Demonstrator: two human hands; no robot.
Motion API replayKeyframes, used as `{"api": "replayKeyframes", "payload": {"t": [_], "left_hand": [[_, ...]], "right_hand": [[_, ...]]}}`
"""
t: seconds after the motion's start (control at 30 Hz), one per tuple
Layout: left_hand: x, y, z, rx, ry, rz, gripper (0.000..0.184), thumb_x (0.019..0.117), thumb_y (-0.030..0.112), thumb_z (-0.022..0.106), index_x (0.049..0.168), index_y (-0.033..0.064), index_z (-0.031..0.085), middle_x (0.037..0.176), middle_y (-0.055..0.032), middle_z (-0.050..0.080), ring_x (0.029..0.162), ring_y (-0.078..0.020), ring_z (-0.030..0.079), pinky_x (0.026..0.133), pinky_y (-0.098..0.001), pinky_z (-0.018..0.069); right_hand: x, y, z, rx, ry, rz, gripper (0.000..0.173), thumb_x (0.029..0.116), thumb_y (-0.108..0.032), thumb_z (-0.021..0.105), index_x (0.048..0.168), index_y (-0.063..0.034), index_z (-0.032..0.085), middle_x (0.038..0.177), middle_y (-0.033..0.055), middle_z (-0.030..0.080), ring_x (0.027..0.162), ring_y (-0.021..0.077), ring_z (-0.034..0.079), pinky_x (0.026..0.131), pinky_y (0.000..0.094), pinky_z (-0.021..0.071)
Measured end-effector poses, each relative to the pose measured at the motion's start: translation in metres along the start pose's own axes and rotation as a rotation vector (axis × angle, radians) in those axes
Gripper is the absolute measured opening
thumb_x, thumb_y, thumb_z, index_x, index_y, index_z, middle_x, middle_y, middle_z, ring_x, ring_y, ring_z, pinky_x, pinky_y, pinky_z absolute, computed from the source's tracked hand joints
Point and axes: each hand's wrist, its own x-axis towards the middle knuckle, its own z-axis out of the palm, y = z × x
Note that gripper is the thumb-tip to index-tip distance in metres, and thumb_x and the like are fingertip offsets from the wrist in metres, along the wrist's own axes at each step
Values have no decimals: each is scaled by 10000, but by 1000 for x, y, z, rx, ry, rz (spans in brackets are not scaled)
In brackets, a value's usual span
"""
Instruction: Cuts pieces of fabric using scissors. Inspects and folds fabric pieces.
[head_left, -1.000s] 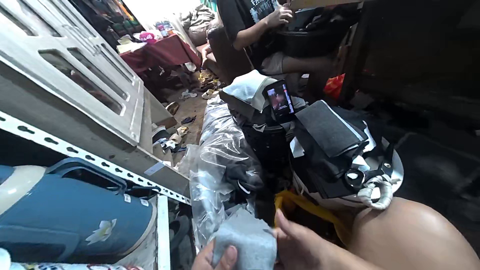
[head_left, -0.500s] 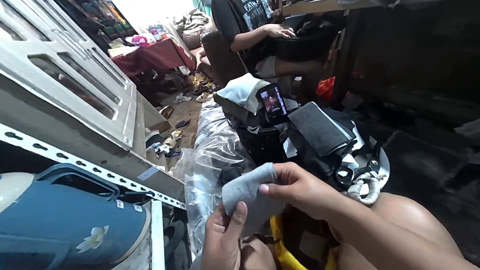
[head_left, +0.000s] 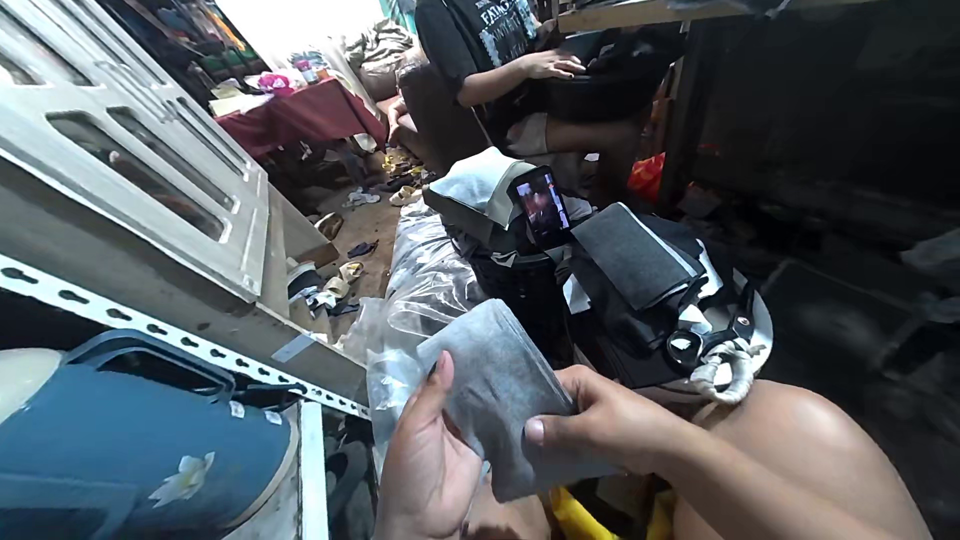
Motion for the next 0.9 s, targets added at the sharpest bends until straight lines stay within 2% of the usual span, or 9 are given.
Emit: {"api": "replayKeyframes", "payload": {"t": [0.1,0.17,0.33,0.47,0.57,0.67,0.73,0.9], "left_hand": [[14,-5,-25,-238,-234,-251,383,1046,358,489,1159,31,655,1073,-183,729,1016,-288,732,886,-491,613],[23,-11,-36,-296,-263,-341,366,1014,343,548,1137,22,673,1069,-194,731,1012,-295,735,880,-487,616],[37,-24,-42,-280,-63,-329,368,1067,267,388,1058,19,660,966,-179,740,904,-274,752,789,-463,636],[54,-39,-50,-241,69,-378,376,1078,319,375,1086,41,628,944,-157,734,869,-258,749,742,-452,636],[64,-48,-55,-180,207,-367,310,1081,252,395,1076,34,615,888,-147,723,790,-239,741,670,-417,634],[74,-52,-62,-84,333,-336,284,1078,250,429,1166,37,595,931,-147,713,822,-236,730,692,-417,625],[79,-53,-67,-42,362,-331,265,1081,228,437,1183,31,582,933,-146,711,824,-233,729,693,-412,625],[78,-63,-66,-2,381,-414,223,1083,161,408,1115,10,570,855,-133,693,726,-199,706,612,-346,600]], "right_hand": [[-4,-5,-2,-47,-69,20,82,985,-109,619,1032,-84,681,889,-73,714,829,14,686,789,250,590],[-6,-7,-6,-90,-110,58,73,985,-115,619,1018,-90,679,875,-83,703,816,-2,673,774,237,581],[-18,-3,-12,-113,-177,190,59,978,-122,621,982,-116,679,846,-95,700,784,-7,668,745,230,574],[-31,-1,-17,-136,-259,197,62,967,-138,627,945,-113,679,801,-94,688,729,-15,649,691,210,555],[-41,-4,-22,-200,-352,144,99,980,-143,623,918,-78,665,760,-85,661,690,-29,621,650,190,529],[-51,-8,-26,-253,-401,86,126,977,-130,616,888,-48,650,707,-71,629,641,-37,586,597,175,492],[-57,-12,-28,-269,-434,54,133,982,-122,608,884,-39,643,700,-63,626,640,-40,585,595,168,489],[-61,-26,-25,-252,-472,-86,209,1009,-172,602,848,-41,621,681,-71,598,641,-60,568,587,138,460]]}}
